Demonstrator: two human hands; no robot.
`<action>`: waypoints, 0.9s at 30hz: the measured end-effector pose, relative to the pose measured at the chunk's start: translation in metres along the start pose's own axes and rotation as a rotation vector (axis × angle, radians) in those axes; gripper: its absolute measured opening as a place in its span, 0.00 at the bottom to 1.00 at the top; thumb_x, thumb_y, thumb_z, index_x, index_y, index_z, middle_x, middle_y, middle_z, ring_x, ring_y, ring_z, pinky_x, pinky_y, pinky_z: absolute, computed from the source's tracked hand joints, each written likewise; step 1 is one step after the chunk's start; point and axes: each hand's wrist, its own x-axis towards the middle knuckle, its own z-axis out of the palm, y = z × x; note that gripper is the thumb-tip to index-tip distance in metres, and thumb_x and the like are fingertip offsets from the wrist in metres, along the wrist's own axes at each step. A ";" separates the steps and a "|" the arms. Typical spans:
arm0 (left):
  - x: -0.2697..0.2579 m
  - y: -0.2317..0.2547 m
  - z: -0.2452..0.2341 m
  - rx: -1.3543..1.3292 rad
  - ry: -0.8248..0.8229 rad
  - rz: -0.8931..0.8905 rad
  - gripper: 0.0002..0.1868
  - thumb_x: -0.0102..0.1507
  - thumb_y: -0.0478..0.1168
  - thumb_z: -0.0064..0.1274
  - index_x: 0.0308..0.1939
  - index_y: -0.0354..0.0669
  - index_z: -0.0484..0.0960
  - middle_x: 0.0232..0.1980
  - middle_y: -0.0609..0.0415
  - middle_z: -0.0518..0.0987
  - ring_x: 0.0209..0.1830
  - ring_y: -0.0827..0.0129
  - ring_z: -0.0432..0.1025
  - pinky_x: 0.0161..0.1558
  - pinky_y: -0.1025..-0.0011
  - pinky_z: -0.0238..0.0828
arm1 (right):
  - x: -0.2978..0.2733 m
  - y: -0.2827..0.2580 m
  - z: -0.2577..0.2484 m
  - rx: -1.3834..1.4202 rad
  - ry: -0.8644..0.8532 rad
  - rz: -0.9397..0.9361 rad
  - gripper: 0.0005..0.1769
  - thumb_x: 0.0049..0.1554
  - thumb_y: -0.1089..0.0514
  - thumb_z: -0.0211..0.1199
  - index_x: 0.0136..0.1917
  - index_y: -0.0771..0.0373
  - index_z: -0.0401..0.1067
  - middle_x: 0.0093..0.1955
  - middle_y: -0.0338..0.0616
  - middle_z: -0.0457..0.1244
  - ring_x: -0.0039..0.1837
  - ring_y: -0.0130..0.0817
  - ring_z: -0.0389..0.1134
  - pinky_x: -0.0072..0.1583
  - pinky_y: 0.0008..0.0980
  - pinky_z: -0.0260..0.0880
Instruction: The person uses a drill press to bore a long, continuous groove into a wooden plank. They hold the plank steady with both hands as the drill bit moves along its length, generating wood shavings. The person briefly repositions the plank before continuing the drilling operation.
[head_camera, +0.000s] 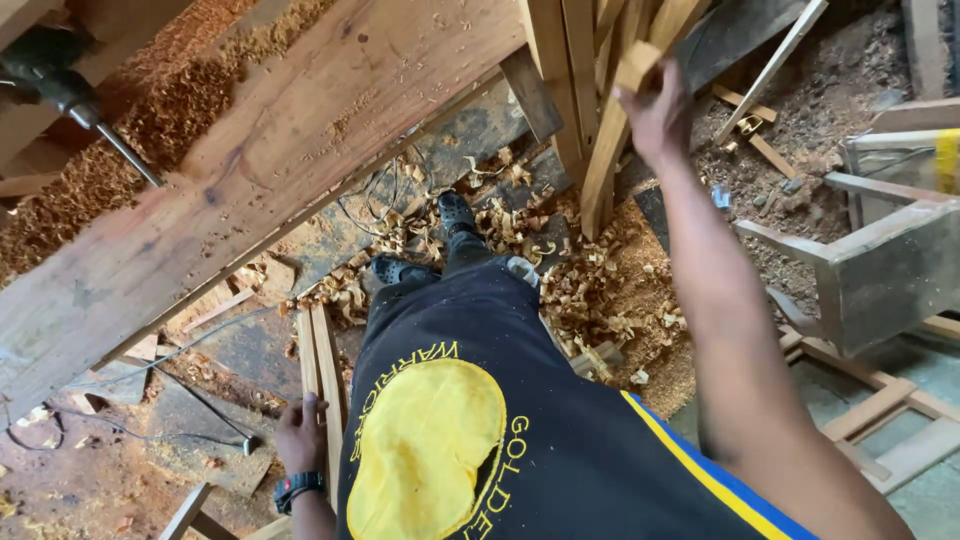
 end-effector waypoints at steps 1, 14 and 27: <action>0.000 0.005 0.001 0.001 -0.002 -0.002 0.29 0.86 0.62 0.55 0.54 0.40 0.94 0.59 0.45 0.96 0.56 0.54 0.87 0.51 0.53 0.92 | -0.028 0.001 -0.003 -0.002 -0.002 0.001 0.52 0.77 0.11 0.59 0.77 0.63 0.69 0.66 0.58 0.73 0.59 0.51 0.75 0.54 0.49 0.80; 0.068 0.001 0.021 0.094 -0.181 0.140 0.31 0.82 0.67 0.63 0.56 0.41 0.97 0.51 0.48 0.97 0.51 0.55 0.89 0.51 0.53 0.90 | -0.242 -0.102 0.089 0.318 -0.157 -0.123 0.25 0.53 0.56 0.84 0.62 0.53 0.78 0.50 0.45 0.73 0.50 0.49 0.78 0.53 0.49 0.78; 0.149 0.066 -0.005 -0.173 -0.223 0.664 0.17 0.83 0.53 0.74 0.59 0.42 0.96 0.54 0.41 0.93 0.62 0.55 0.85 0.68 0.50 0.82 | -0.196 -0.203 -0.081 0.371 -0.157 -0.333 0.06 0.61 0.61 0.77 0.49 0.53 0.81 0.44 0.43 0.69 0.43 0.49 0.71 0.53 0.46 0.76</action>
